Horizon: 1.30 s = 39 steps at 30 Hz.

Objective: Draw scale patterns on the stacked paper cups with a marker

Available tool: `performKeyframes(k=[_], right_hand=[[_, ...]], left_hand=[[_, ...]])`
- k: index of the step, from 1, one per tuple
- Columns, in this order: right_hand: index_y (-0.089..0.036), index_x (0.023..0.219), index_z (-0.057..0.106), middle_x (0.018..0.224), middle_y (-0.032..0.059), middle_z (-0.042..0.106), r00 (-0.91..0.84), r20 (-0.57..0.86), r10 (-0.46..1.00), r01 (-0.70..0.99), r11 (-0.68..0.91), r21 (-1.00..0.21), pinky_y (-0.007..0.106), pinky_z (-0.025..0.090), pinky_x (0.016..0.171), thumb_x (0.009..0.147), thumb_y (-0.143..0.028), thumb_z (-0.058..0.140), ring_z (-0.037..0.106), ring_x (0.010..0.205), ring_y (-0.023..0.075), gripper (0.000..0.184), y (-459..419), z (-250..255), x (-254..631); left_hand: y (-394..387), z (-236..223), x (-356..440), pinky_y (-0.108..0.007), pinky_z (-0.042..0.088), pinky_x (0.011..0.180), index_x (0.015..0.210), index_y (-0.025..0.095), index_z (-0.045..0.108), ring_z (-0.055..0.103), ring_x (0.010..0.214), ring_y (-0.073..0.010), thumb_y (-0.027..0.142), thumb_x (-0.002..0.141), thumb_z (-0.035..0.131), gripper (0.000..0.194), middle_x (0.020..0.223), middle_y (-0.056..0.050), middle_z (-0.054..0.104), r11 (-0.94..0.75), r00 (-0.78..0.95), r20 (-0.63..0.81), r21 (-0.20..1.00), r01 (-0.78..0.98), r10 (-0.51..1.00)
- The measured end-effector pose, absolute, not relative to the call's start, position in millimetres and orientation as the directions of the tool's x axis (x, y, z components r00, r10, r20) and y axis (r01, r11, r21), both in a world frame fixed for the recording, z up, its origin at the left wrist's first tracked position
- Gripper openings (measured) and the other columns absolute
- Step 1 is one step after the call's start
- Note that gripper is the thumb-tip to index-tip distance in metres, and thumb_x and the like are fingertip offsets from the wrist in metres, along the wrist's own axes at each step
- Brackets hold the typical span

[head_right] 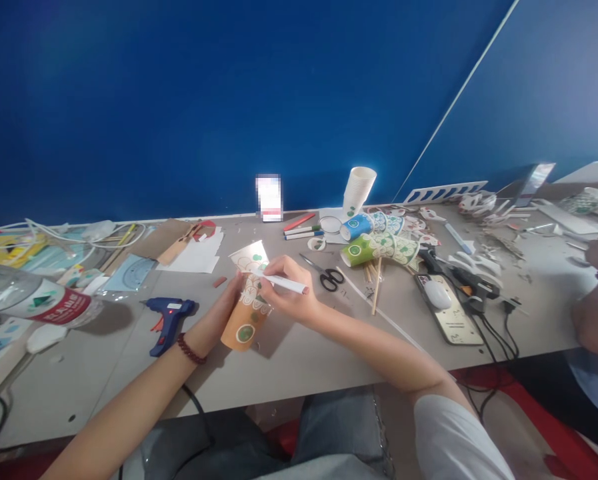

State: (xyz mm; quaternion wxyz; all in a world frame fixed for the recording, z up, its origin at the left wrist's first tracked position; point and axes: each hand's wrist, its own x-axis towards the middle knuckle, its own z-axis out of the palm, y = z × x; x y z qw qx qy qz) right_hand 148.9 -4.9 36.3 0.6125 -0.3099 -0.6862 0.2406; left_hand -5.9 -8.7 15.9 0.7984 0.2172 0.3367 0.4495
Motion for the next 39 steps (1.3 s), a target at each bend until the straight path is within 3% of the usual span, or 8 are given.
performKeyframes(k=[9, 14, 25, 39], right_hand=[[-0.023, 0.084, 0.054, 0.079, 0.0021, 0.063, -0.051, 0.740, 0.671, 0.202, 0.733, -0.650, 0.031, 0.053, 0.064, 0.075, -0.015, 0.063, 0.063, 0.073, 0.0162, 0.015, -2.5, 30.5, 148.5], [-0.023, 0.080, 0.055, 0.077, 0.0022, 0.064, -0.005, 0.733, 0.681, 0.294, 0.701, -0.649, 0.032, 0.053, 0.066, 0.074, -0.016, 0.063, 0.063, 0.071, 0.0169, 0.013, -1.9, 31.7, 148.3], [-0.024, 0.079, 0.057, 0.077, 0.0020, 0.065, -0.021, 0.742, 0.670, 0.340, 0.703, -0.625, 0.030, 0.053, 0.064, 0.075, -0.015, 0.064, 0.064, 0.071, 0.0165, 0.012, -2.4, 36.2, 147.8], [-0.024, 0.079, 0.058, 0.077, 0.0017, 0.066, -0.036, 0.752, 0.659, 0.343, 0.714, -0.610, 0.031, 0.052, 0.065, 0.075, -0.014, 0.063, 0.063, 0.072, 0.0168, 0.012, -0.4, 35.0, 148.2]], left_hand=[[-7.5, 18.5, -7.4, -0.025, 0.046, 0.058, 0.082, 0.017, 0.063, 0.060, 0.059, -0.0136, 0.044, 0.079, 0.062, 0.027, 0.068, 0.001, 0.064, 0.540, 0.387, -0.379, 0.645, -0.541, 0.840], [-7.2, 19.8, -6.4, -0.022, 0.043, 0.053, 0.080, 0.016, 0.063, 0.056, 0.053, -0.0111, 0.041, 0.077, 0.065, 0.025, 0.059, 0.003, 0.059, 0.513, 0.337, -0.386, 0.636, -0.576, 0.859], [-6.7, 19.7, -5.8, -0.025, 0.047, 0.056, 0.082, 0.016, 0.063, 0.060, 0.057, -0.0140, 0.043, 0.074, 0.067, 0.029, 0.067, 0.000, 0.064, 0.485, 0.327, -0.359, 0.685, -0.544, 0.874], [-6.0, 13.5, -6.9, -0.022, 0.046, 0.060, 0.081, 0.017, 0.064, 0.061, 0.061, -0.0123, 0.035, 0.076, 0.068, 0.018, 0.068, 0.002, 0.065, 0.479, 0.311, -0.365, 0.631, -0.610, 0.877]])
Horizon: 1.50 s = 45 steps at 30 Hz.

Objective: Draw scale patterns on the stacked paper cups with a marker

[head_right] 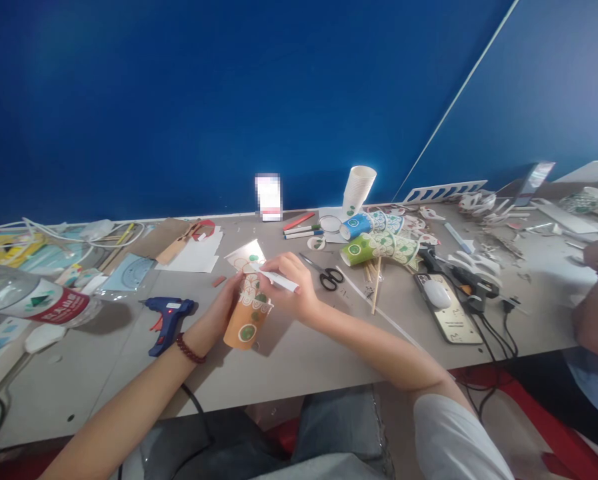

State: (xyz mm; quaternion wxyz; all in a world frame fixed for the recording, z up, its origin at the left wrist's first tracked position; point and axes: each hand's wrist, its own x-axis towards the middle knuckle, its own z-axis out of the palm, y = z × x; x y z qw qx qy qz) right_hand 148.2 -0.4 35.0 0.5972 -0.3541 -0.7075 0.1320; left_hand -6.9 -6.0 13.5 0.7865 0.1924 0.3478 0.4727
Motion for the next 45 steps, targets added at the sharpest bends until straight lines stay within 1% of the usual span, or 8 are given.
performKeyframes(k=[9, 14, 23, 26, 31, 37, 41, 45], right_hand=[[-0.024, 0.077, 0.058, 0.076, 0.0016, 0.066, -0.045, 0.735, 0.676, 0.338, 0.703, -0.626, 0.032, 0.052, 0.065, 0.075, -0.016, 0.062, 0.063, 0.071, 0.0171, 0.010, -0.1, 35.6, 147.9], [-0.024, 0.077, 0.058, 0.076, 0.0021, 0.066, -0.051, 0.728, 0.684, 0.331, 0.699, -0.634, 0.031, 0.052, 0.065, 0.075, -0.016, 0.063, 0.063, 0.072, 0.0172, 0.010, -0.5, 36.3, 148.7], [-0.024, 0.079, 0.060, 0.076, 0.0019, 0.066, -0.027, 0.711, 0.703, 0.334, 0.677, -0.656, 0.031, 0.052, 0.064, 0.075, -0.018, 0.063, 0.063, 0.071, 0.0169, 0.008, -0.6, 33.7, 147.4], [-0.024, 0.079, 0.060, 0.076, 0.0021, 0.066, -0.020, 0.707, 0.707, 0.342, 0.669, -0.659, 0.031, 0.052, 0.063, 0.076, -0.018, 0.064, 0.063, 0.071, 0.0169, 0.007, -0.2, 32.5, 147.6], [-0.024, 0.080, 0.060, 0.075, 0.0026, 0.066, -0.016, 0.696, 0.718, 0.351, 0.656, -0.668, 0.031, 0.053, 0.061, 0.077, -0.018, 0.064, 0.064, 0.071, 0.0173, 0.007, 0.1, 32.4, 148.6], [-0.023, 0.079, 0.059, 0.077, 0.0033, 0.068, 0.001, 0.679, 0.734, 0.354, 0.635, -0.687, 0.030, 0.052, 0.059, 0.077, -0.019, 0.064, 0.064, 0.070, 0.0173, 0.007, -0.9, 35.4, 148.9], [-0.022, 0.079, 0.059, 0.078, 0.0043, 0.068, 0.007, 0.666, 0.746, 0.359, 0.620, -0.698, 0.029, 0.051, 0.058, 0.077, -0.019, 0.064, 0.063, 0.070, 0.0175, 0.006, -0.7, 35.5, 149.3], [-0.022, 0.078, 0.059, 0.077, 0.0034, 0.068, 0.015, 0.664, 0.748, 0.378, 0.611, -0.696, 0.027, 0.050, 0.057, 0.077, -0.020, 0.064, 0.063, 0.069, 0.0163, 0.006, -0.2, 35.9, 150.1]], left_hand=[[-5.3, 14.9, -6.2, -0.024, 0.045, 0.058, 0.081, 0.017, 0.063, 0.061, 0.061, -0.0138, 0.037, 0.075, 0.066, 0.021, 0.068, 0.001, 0.066, 0.488, 0.321, -0.368, 0.659, -0.573, 0.873], [-6.0, 18.1, -5.4, -0.025, 0.044, 0.056, 0.080, 0.017, 0.062, 0.060, 0.057, -0.0141, 0.039, 0.074, 0.066, 0.024, 0.065, 0.001, 0.064, 0.500, 0.320, -0.385, 0.668, -0.551, 0.866], [-4.7, 15.9, -6.0, -0.026, 0.045, 0.058, 0.081, 0.017, 0.062, 0.061, 0.057, -0.0150, 0.040, 0.072, 0.067, 0.026, 0.068, -0.001, 0.067, 0.504, 0.320, -0.389, 0.675, -0.539, 0.864], [-4.2, 14.7, -6.5, -0.027, 0.045, 0.059, 0.081, 0.017, 0.062, 0.061, 0.057, -0.0152, 0.040, 0.073, 0.067, 0.024, 0.068, 0.000, 0.067, 0.507, 0.308, -0.403, 0.668, -0.544, 0.862], [-4.7, 16.4, -5.7, -0.026, 0.044, 0.057, 0.075, 0.018, 0.062, 0.059, 0.056, -0.0141, 0.034, 0.071, 0.068, 0.018, 0.063, 0.002, 0.065, 0.485, 0.289, -0.391, 0.663, -0.571, 0.874], [-4.0, 16.3, -5.0, -0.027, 0.044, 0.058, 0.077, 0.018, 0.063, 0.059, 0.058, -0.0154, 0.033, 0.071, 0.067, 0.017, 0.062, 0.002, 0.064, 0.483, 0.288, -0.389, 0.673, -0.560, 0.875], [-4.5, 18.1, -4.6, -0.028, 0.046, 0.060, 0.080, 0.018, 0.062, 0.061, 0.059, -0.0164, 0.036, 0.072, 0.066, 0.020, 0.067, 0.000, 0.066, 0.496, 0.297, -0.398, 0.687, -0.531, 0.868], [-4.7, 17.6, -4.9, -0.027, 0.046, 0.061, 0.083, 0.018, 0.061, 0.061, 0.060, -0.0158, 0.038, 0.073, 0.065, 0.023, 0.071, 0.000, 0.067, 0.489, 0.293, -0.392, 0.705, -0.514, 0.872]])
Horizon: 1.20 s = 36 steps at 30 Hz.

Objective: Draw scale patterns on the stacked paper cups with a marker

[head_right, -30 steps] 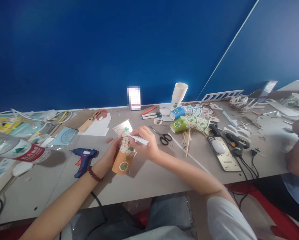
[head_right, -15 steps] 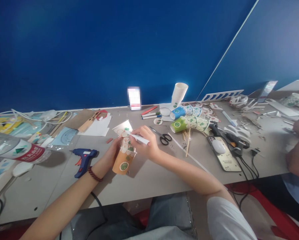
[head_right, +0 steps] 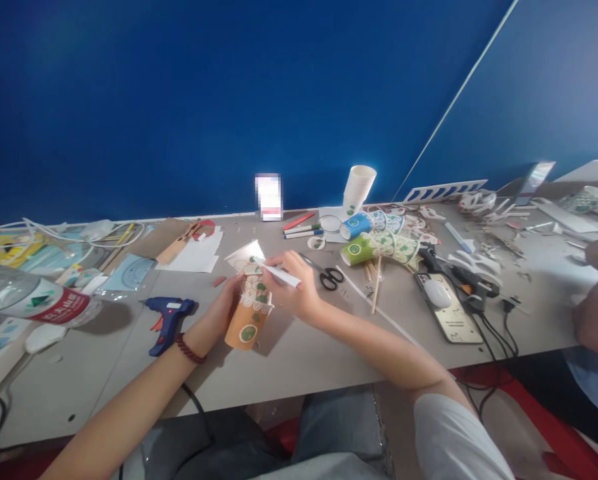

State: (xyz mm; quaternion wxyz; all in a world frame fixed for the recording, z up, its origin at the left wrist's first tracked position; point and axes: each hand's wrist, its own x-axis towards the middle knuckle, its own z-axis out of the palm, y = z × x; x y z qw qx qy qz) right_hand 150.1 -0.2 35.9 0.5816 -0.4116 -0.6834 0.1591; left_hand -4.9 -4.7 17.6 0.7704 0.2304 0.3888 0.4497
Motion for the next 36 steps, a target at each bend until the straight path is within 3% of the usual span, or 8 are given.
performKeyframes(k=[7, 36], right_hand=[[-0.022, 0.078, 0.058, 0.078, 0.0028, 0.069, 0.034, 0.626, 0.779, 0.404, 0.562, -0.722, 0.027, 0.050, 0.062, 0.078, -0.023, 0.063, 0.064, 0.070, 0.0157, 0.005, 0.5, 36.1, 151.4], [-0.022, 0.069, 0.051, 0.070, 0.0000, 0.064, 0.029, 0.589, 0.807, 0.425, 0.524, -0.738, 0.025, 0.045, 0.053, 0.072, -0.018, 0.060, 0.057, 0.058, 0.0129, 0.010, 0.9, 40.5, 151.7]], left_hand=[[-3.6, 14.4, -5.9, -0.028, 0.048, 0.062, 0.086, 0.018, 0.059, 0.062, 0.062, -0.0164, 0.037, 0.071, 0.065, 0.025, 0.073, 0.000, 0.067, 0.485, 0.301, -0.381, 0.703, -0.520, 0.874], [-3.1, 15.2, -6.5, -0.025, 0.044, 0.056, 0.078, 0.018, 0.060, 0.058, 0.055, -0.0134, 0.035, 0.068, 0.067, 0.021, 0.064, 0.003, 0.064, 0.464, 0.238, -0.403, 0.694, -0.550, 0.884]])
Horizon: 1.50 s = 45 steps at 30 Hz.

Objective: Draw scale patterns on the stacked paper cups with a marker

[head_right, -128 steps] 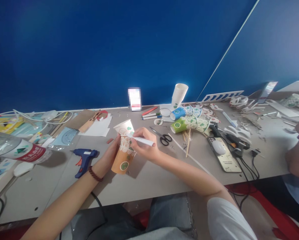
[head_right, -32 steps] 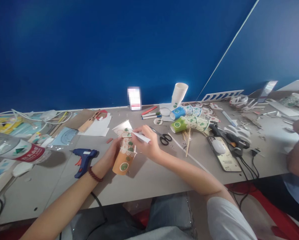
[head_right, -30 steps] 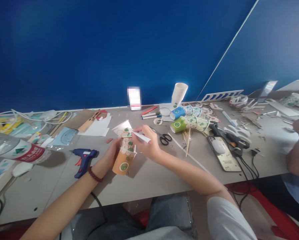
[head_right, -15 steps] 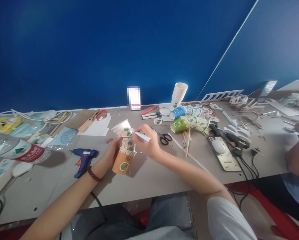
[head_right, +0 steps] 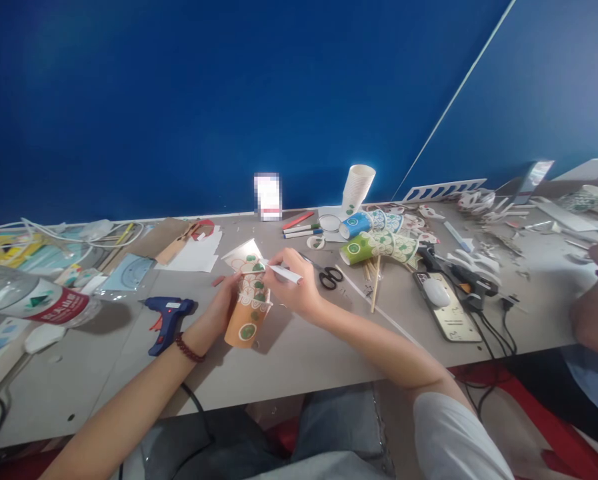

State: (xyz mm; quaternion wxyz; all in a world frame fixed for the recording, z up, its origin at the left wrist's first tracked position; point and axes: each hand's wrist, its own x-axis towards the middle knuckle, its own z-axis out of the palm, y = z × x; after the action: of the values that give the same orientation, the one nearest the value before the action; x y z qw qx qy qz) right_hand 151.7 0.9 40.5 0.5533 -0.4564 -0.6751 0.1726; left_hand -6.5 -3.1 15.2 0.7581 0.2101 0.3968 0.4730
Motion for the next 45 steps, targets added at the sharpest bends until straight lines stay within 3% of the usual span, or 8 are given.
performKeyframes(k=[9, 16, 22, 27, 31, 38, 42, 45], right_hand=[[-0.022, 0.068, 0.051, 0.068, -0.0002, 0.063, 0.035, 0.586, 0.809, 0.418, 0.521, -0.744, 0.025, 0.046, 0.055, 0.071, -0.017, 0.059, 0.058, 0.059, 0.0136, 0.010, 1.6, 43.2, 152.7], [-0.021, 0.074, 0.052, 0.069, 0.0001, 0.063, 0.037, 0.491, 0.870, 0.262, 0.466, -0.845, 0.027, 0.047, 0.054, 0.075, -0.023, 0.059, 0.061, 0.058, 0.0143, 0.008, 1.9, 50.2, 155.7], [-0.021, 0.074, 0.052, 0.066, -0.0004, 0.064, -0.013, 0.495, 0.869, 0.245, 0.483, -0.841, 0.027, 0.048, 0.055, 0.074, -0.023, 0.062, 0.062, 0.060, 0.0150, 0.010, 2.6, 57.0, 156.9], [-0.021, 0.074, 0.052, 0.066, -0.0009, 0.062, -0.054, 0.411, 0.910, 0.199, 0.414, -0.889, 0.026, 0.047, 0.052, 0.075, -0.022, 0.061, 0.063, 0.058, 0.0145, 0.010, 5.7, 58.1, 158.4], [-0.020, 0.075, 0.053, 0.068, -0.0016, 0.061, -0.098, 0.370, 0.924, 0.183, 0.382, -0.906, 0.025, 0.047, 0.051, 0.077, -0.024, 0.061, 0.062, 0.058, 0.0129, 0.009, 11.9, 61.4, 158.9], [-0.020, 0.079, 0.053, 0.074, -0.0008, 0.060, -0.069, 0.398, 0.915, 0.132, 0.404, -0.905, 0.029, 0.051, 0.058, 0.080, -0.026, 0.060, 0.061, 0.067, 0.0130, 0.009, 25.1, 64.3, 170.4], [-0.020, 0.079, 0.055, 0.076, 0.0003, 0.062, -0.085, 0.381, 0.921, 0.195, 0.391, -0.900, 0.026, 0.048, 0.053, 0.079, -0.028, 0.062, 0.059, 0.063, 0.0119, 0.011, 18.7, 59.1, 172.8], [-0.020, 0.078, 0.056, 0.072, -0.0001, 0.064, -0.105, 0.367, 0.924, 0.258, 0.382, -0.887, 0.023, 0.044, 0.049, 0.078, -0.027, 0.063, 0.056, 0.057, 0.0101, 0.010, 14.0, 56.6, 170.0]], left_hand=[[-2.3, 14.7, -6.2, -0.028, 0.049, 0.061, 0.082, 0.017, 0.061, 0.063, 0.062, -0.0179, 0.039, 0.068, 0.066, 0.026, 0.067, -0.001, 0.066, 0.491, 0.251, -0.425, 0.697, -0.523, 0.870], [-4.4, 15.7, -5.6, -0.034, 0.051, 0.065, 0.096, 0.016, 0.065, 0.066, 0.071, -0.0226, 0.046, 0.076, 0.060, 0.037, 0.082, -0.007, 0.071, 0.534, 0.407, -0.355, 0.661, -0.527, 0.842], [-5.7, 16.1, -5.0, -0.032, 0.050, 0.063, 0.092, 0.019, 0.065, 0.064, 0.066, -0.0210, 0.050, 0.075, 0.061, 0.035, 0.069, -0.002, 0.067, 0.540, 0.369, -0.394, 0.649, -0.536, 0.841], [-7.5, 13.9, -5.2, -0.032, 0.049, 0.061, 0.092, 0.020, 0.066, 0.063, 0.064, -0.0203, 0.056, 0.077, 0.058, 0.040, 0.077, -0.004, 0.069, 0.563, 0.429, -0.373, 0.632, -0.532, 0.823], [-3.8, 8.3, -5.7, -0.033, 0.050, 0.064, 0.089, 0.017, 0.066, 0.066, 0.072, -0.0230, 0.055, 0.077, 0.059, 0.041, 0.083, -0.008, 0.070, 0.578, 0.448, -0.374, 0.619, -0.531, 0.812], [0.0, 4.0, -11.6, -0.043, 0.051, 0.074, 0.107, 0.013, 0.065, 0.068, 0.084, -0.0318, 0.049, 0.074, 0.056, 0.049, 0.092, -0.015, 0.072, 0.642, 0.480, -0.425, 0.503, -0.580, 0.767], [-3.1, 5.6, -11.8, -0.045, 0.050, 0.075, 0.107, 0.012, 0.065, 0.067, 0.087, -0.0341, 0.064, 0.068, 0.058, 0.065, 0.092, -0.016, 0.072, 0.646, 0.505, -0.403, 0.495, -0.582, 0.764], [-5.0, 5.8, -8.9, -0.042, 0.051, 0.074, 0.104, 0.013, 0.067, 0.068, 0.082, -0.0308, 0.063, 0.071, 0.059, 0.060, 0.092, -0.015, 0.072, 0.618, 0.490, -0.379, 0.542, -0.570, 0.785]])
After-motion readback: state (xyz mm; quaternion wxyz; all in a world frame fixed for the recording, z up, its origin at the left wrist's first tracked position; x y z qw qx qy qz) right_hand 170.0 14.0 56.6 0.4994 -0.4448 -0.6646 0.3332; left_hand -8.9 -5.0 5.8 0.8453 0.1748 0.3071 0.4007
